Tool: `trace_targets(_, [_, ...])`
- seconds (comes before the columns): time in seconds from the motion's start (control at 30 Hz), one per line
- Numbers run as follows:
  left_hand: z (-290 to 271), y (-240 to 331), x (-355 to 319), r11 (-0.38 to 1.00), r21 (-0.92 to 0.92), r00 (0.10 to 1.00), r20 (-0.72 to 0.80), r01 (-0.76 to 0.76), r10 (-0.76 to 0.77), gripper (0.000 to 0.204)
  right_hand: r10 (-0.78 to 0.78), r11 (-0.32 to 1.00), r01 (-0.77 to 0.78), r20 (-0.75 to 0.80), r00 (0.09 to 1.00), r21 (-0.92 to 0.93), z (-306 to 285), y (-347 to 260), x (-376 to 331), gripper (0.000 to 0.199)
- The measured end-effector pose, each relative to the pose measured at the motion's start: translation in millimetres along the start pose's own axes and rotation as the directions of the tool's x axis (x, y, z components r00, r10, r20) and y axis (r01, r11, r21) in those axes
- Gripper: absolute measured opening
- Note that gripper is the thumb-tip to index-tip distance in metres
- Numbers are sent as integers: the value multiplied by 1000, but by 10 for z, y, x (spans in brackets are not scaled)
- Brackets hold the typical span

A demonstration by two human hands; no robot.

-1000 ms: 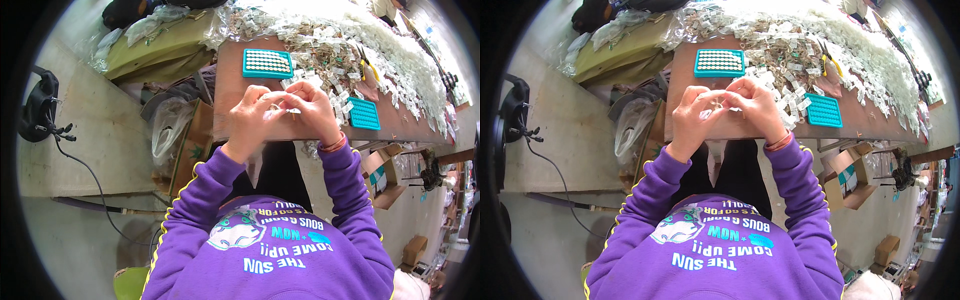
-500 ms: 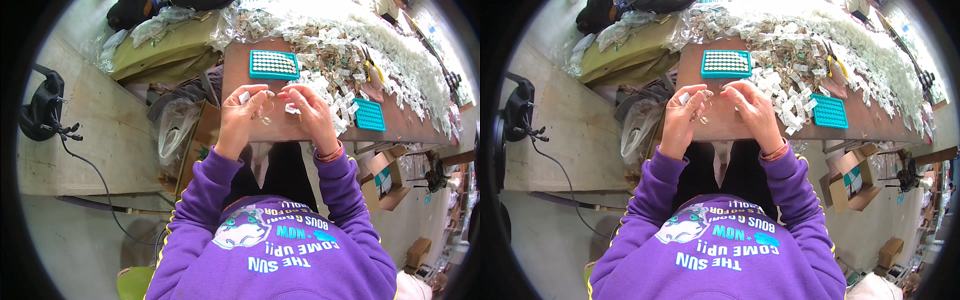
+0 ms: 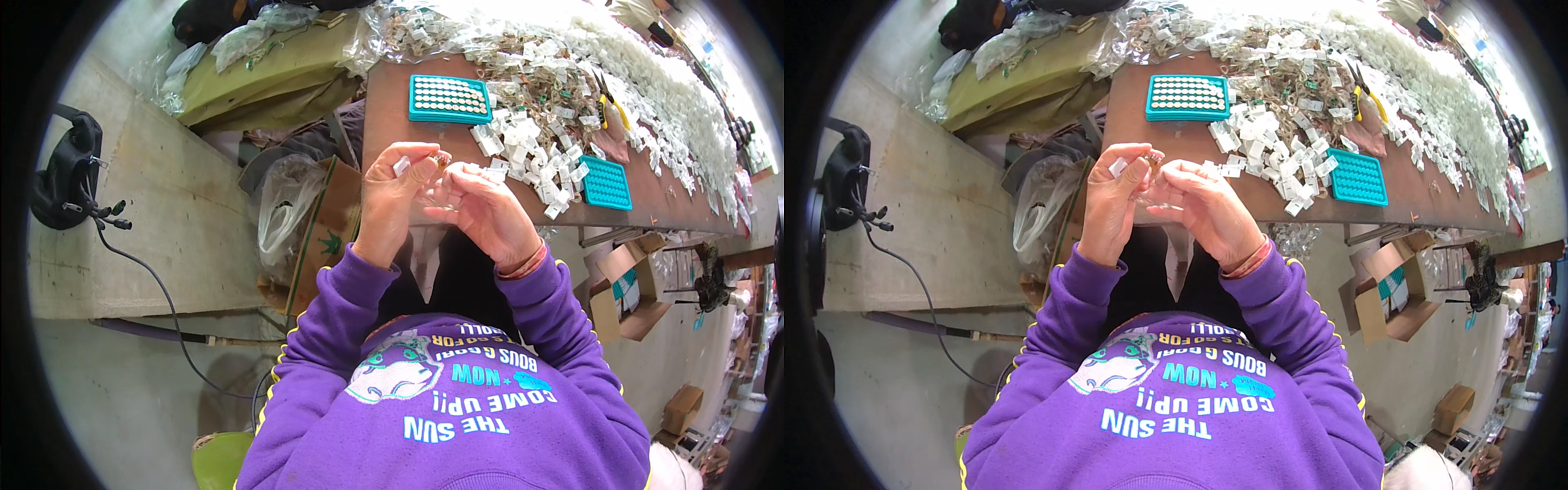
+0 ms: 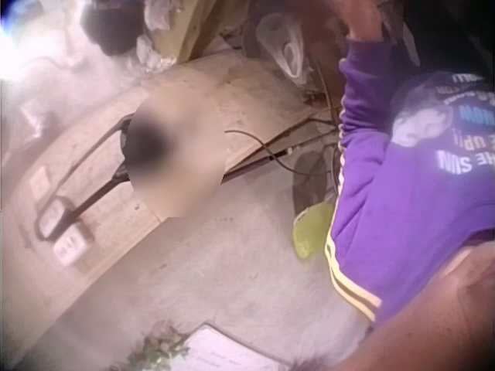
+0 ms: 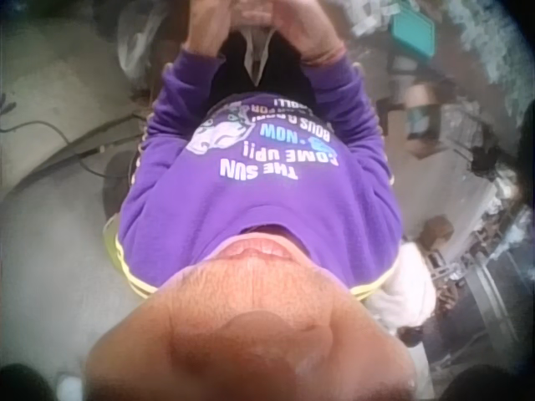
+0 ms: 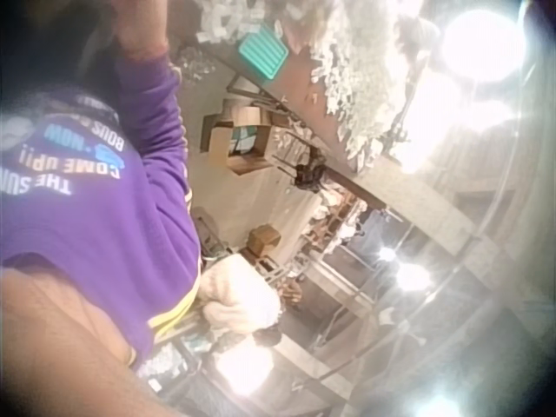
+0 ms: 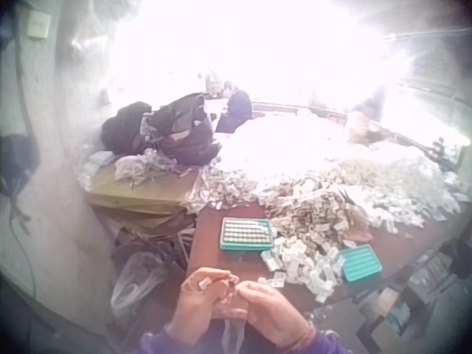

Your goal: The person assembles small white plastic electronic components by hand, inserting metal pins and placing them into a teal tray. They occasionally use yellow-handled pliers to adjust parts. The workspace is cluttered with loose components and plastic debris.

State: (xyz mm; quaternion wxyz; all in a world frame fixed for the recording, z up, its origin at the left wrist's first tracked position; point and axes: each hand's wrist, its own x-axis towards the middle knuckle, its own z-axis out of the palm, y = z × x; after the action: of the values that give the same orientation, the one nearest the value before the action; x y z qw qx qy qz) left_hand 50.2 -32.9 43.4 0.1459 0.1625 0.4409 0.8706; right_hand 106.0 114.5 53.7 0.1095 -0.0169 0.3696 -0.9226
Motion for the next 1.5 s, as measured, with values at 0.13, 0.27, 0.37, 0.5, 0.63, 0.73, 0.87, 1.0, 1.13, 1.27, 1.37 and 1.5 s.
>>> trace_targets(0.13, [-37,-1,17,1000,-4,1000,13,-3,3,19,-183,844,105,-98,978,-527,100,-32,-33,9])
trace_targets(0.27, [-40,-2,18,999,-41,1000,4,24,-24,20,-598,-131,294,312,739,-947,137,-58,-34,3])
trace_targets(0.37, [-9,-18,9,991,-115,997,-22,69,-72,21,-528,-579,294,624,576,-761,98,-98,-40,16])
trace_targets(0.5, [5,-15,-7,984,-153,995,-13,96,-100,22,-469,-667,299,696,544,-683,64,-145,-84,20])
trace_targets(0.63, [-32,40,-1,990,-120,997,35,69,-65,23,-602,-57,370,328,728,-927,116,-154,-134,14])
trace_targets(0.73, [-29,65,-3,998,-54,996,82,40,-36,23,-319,671,211,-20,948,-711,140,-240,-175,20])
trace_targets(0.87, [-1,66,-23,999,6,992,125,33,-33,21,-67,860,39,-36,997,-509,163,-274,-150,20])
trace_targets(1.0, [7,39,-21,999,3,992,123,39,-39,20,-9,920,-5,-34,999,-393,145,-261,-142,19])
trace_targets(1.13, [-2,3,-19,999,-7,989,140,52,-51,21,17,955,-22,-19,1000,-295,85,-222,-139,16])
trace_targets(1.27, [-11,-5,-22,997,-19,985,158,78,-74,22,39,976,-34,16,999,-214,45,-195,-127,14])
trace_targets(1.37, [-10,15,-24,993,-41,978,184,109,-100,23,29,971,-34,-22,999,-237,61,-193,-141,15])
trace_targets(1.5, [10,45,-36,993,-12,979,165,122,-118,23,34,949,-44,-39,999,-312,101,-222,-170,17])
